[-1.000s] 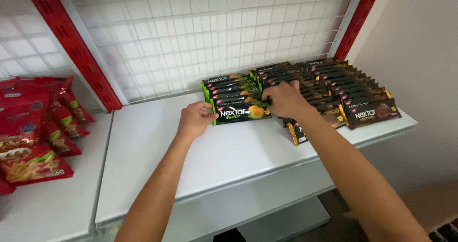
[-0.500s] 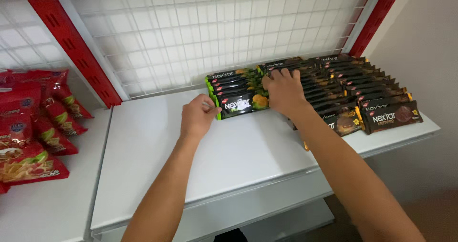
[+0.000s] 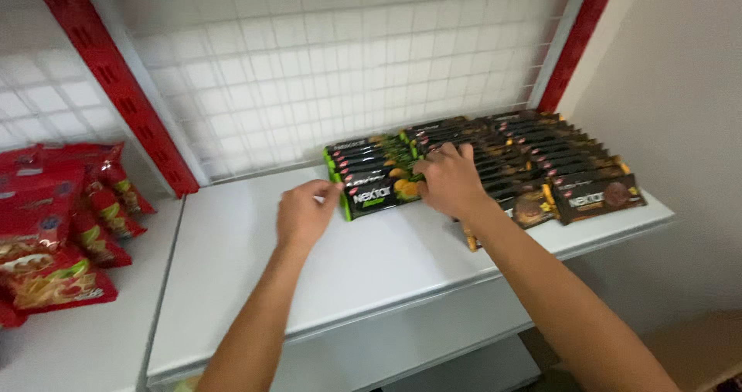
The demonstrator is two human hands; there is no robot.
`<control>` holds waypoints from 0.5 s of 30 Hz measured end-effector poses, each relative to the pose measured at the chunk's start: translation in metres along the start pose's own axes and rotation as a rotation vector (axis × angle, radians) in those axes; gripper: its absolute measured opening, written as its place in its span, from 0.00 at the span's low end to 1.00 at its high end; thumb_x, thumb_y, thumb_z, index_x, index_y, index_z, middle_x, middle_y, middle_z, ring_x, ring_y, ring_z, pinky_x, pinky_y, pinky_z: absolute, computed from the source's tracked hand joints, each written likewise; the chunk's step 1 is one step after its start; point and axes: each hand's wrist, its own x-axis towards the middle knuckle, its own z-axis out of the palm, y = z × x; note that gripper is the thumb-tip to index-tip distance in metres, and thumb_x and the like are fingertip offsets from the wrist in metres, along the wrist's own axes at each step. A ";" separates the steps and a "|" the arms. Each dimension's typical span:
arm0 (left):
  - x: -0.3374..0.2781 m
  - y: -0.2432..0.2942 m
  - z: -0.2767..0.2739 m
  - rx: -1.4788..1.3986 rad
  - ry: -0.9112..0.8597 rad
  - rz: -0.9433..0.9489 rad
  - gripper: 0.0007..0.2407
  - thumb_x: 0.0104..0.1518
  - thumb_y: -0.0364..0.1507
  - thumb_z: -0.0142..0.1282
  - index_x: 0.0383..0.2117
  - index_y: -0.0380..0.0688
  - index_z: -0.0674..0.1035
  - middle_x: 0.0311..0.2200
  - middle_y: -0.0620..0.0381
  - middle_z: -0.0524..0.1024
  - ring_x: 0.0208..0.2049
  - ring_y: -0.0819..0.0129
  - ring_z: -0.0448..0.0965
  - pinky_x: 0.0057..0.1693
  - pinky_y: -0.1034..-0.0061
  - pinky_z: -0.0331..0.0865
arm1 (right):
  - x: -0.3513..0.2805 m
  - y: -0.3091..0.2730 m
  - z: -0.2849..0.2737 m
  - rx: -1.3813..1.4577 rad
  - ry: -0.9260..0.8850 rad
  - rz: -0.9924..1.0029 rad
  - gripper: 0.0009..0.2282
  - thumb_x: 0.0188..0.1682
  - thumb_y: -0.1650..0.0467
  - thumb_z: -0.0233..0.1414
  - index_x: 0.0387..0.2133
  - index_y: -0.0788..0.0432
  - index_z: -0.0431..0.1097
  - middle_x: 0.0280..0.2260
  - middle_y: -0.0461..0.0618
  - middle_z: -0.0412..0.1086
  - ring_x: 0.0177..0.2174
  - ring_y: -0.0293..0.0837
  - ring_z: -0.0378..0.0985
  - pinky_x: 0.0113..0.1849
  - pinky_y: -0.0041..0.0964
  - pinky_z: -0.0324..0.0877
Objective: The person takes individual green and black snacks from a cardboard box and places them onto a white shelf, aligning them with others already there.
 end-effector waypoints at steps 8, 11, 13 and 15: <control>-0.042 0.076 0.016 -0.231 0.123 0.225 0.03 0.59 0.33 0.61 0.34 0.54 0.85 0.18 0.59 0.81 0.20 0.64 0.81 0.31 0.72 0.74 | -0.113 0.013 -0.099 0.107 0.134 0.017 0.07 0.46 0.65 0.57 0.36 0.49 0.77 0.32 0.46 0.74 0.41 0.48 0.74 0.46 0.48 0.61; -0.068 0.115 0.057 -0.362 0.036 0.263 0.06 0.55 0.30 0.62 0.37 0.57 0.86 0.13 0.60 0.77 0.15 0.68 0.75 0.28 0.77 0.70 | -0.174 0.038 -0.124 0.181 0.192 0.066 0.05 0.46 0.64 0.56 0.33 0.48 0.74 0.28 0.44 0.74 0.37 0.48 0.77 0.42 0.46 0.65; -0.091 0.150 0.089 -0.438 -0.026 0.289 0.09 0.53 0.28 0.64 0.39 0.57 0.86 0.11 0.59 0.75 0.13 0.71 0.71 0.26 0.80 0.67 | -0.219 0.058 -0.143 0.238 0.175 0.153 0.04 0.48 0.63 0.56 0.30 0.48 0.72 0.26 0.44 0.74 0.33 0.49 0.80 0.39 0.45 0.69; -0.117 0.189 0.116 -0.592 -0.150 0.346 0.08 0.54 0.25 0.63 0.39 0.46 0.85 0.10 0.54 0.74 0.11 0.70 0.66 0.23 0.79 0.61 | -0.260 0.077 -0.160 0.348 0.103 0.317 0.15 0.45 0.70 0.58 0.47 0.49 0.71 0.28 0.48 0.78 0.31 0.54 0.83 0.35 0.47 0.77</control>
